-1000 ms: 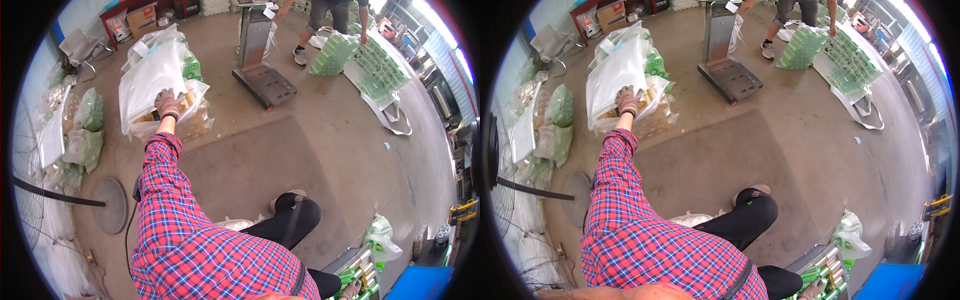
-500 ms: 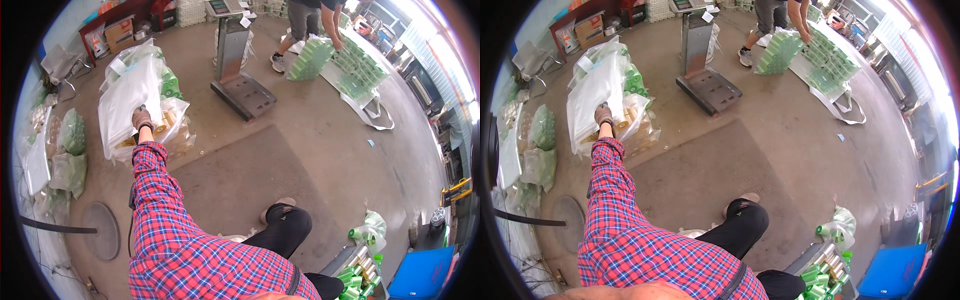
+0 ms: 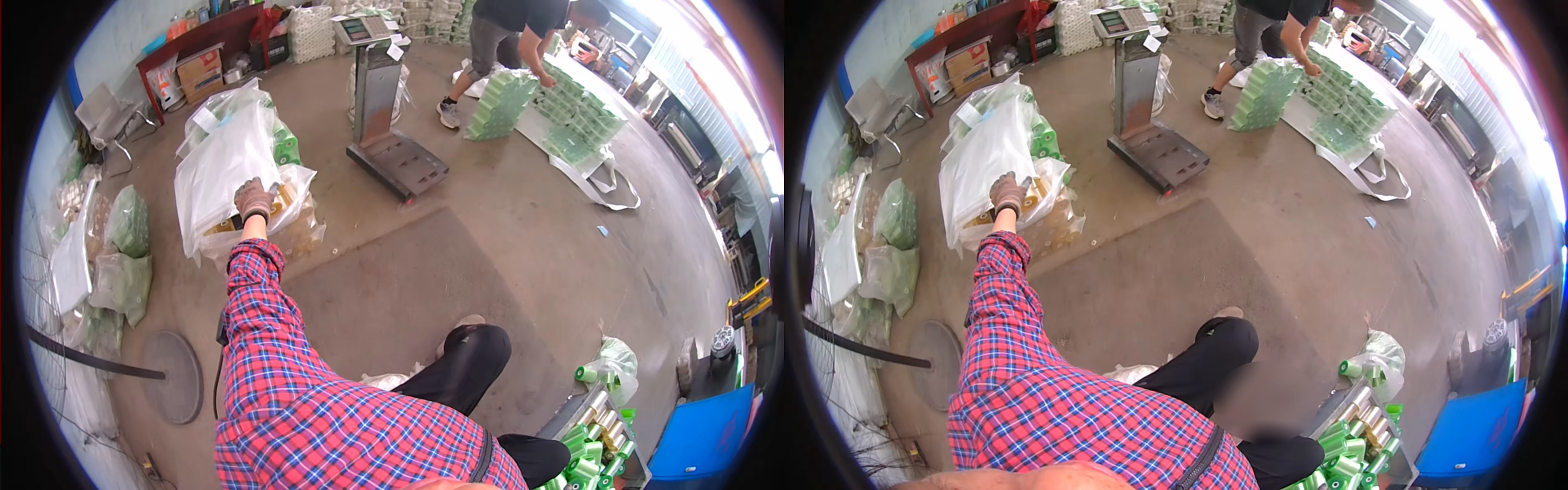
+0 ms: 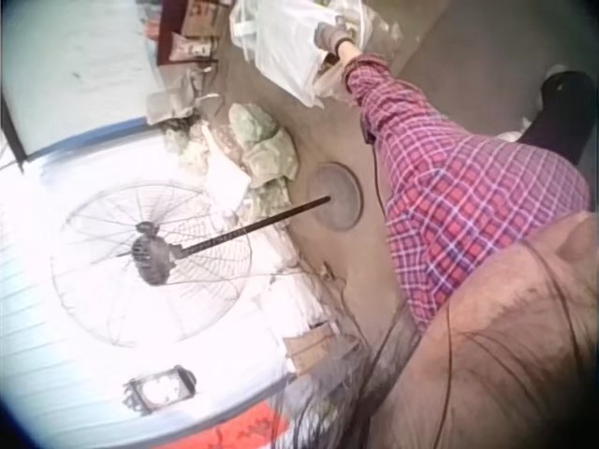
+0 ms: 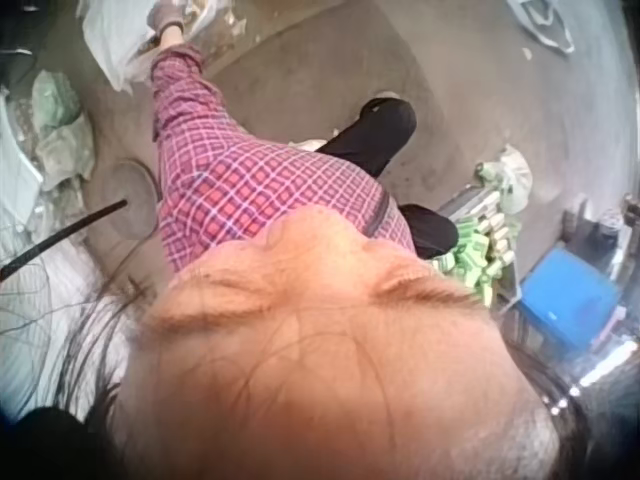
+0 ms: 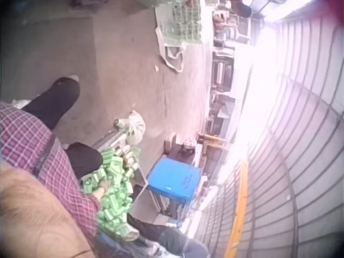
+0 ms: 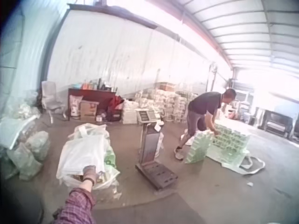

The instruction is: Manually sorting and packing green industrial tape/film rolls into a large plastic bag.

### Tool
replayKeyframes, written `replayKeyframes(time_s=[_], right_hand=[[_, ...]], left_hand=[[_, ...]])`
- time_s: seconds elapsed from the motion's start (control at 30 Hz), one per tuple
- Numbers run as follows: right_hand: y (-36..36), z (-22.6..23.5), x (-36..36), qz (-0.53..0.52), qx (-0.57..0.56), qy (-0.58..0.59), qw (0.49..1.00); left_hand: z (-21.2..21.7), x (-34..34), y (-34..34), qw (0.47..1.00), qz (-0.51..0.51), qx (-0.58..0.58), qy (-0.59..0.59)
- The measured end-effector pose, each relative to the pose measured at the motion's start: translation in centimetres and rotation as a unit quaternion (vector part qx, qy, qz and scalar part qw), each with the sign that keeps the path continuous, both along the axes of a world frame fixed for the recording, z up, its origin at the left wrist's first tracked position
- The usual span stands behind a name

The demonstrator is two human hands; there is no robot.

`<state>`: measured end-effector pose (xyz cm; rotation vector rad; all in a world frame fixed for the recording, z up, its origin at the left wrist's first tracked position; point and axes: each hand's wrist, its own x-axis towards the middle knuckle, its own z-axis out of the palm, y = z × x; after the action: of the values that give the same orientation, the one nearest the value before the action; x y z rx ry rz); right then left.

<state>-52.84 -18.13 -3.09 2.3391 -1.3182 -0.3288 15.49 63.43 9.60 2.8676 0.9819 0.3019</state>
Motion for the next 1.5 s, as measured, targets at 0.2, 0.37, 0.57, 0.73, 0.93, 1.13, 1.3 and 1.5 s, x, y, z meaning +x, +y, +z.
replayKeyframes(time_s=[0.2, 0.37, 0.57, 0.73, 0.93, 1.13, 1.3, 1.5], right_hand=[[8.4, 4.4, -0.2, -0.2, 0.075, -0.136, 0.967], [14.3, 6.8, -1.4, -0.398, 0.149, -0.207, 0.881], [12.1, 5.4, -1.7, -0.471, 0.167, -0.283, 0.818], [7.5, 5.6, 1.4, -0.281, 0.123, -0.378, 0.873], [4.1, 10.8, 15.2, -0.014, 0.055, -0.509, 0.859], [11.3, 11.8, 27.6, 0.365, 0.393, -0.478, 0.695], [13.4, 9.3, 29.3, -0.038, 0.589, -0.544, 0.597], [8.9, 8.3, 27.9, 0.042, 0.493, -0.615, 0.615]], left_hand=[[-3.7, 3.9, -0.7, 0.999, -0.016, -0.036, 0.034], [-8.7, 8.7, 3.4, 0.998, -0.024, -0.023, 0.047], [-8.4, 10.2, 10.2, 0.958, 0.129, -0.194, -0.165], [0.0, 5.5, 5.6, 0.934, -0.041, -0.06, -0.35], [8.0, -3.4, -17.2, 0.769, -0.508, -0.297, -0.25], [6.0, -15.1, -42.8, 0.419, -0.865, -0.007, -0.276], [-2.4, -21.9, -61.6, 0.317, -0.51, -0.772, 0.209], [-16.1, -23.2, -70.5, 0.397, -0.559, -0.703, 0.188]])
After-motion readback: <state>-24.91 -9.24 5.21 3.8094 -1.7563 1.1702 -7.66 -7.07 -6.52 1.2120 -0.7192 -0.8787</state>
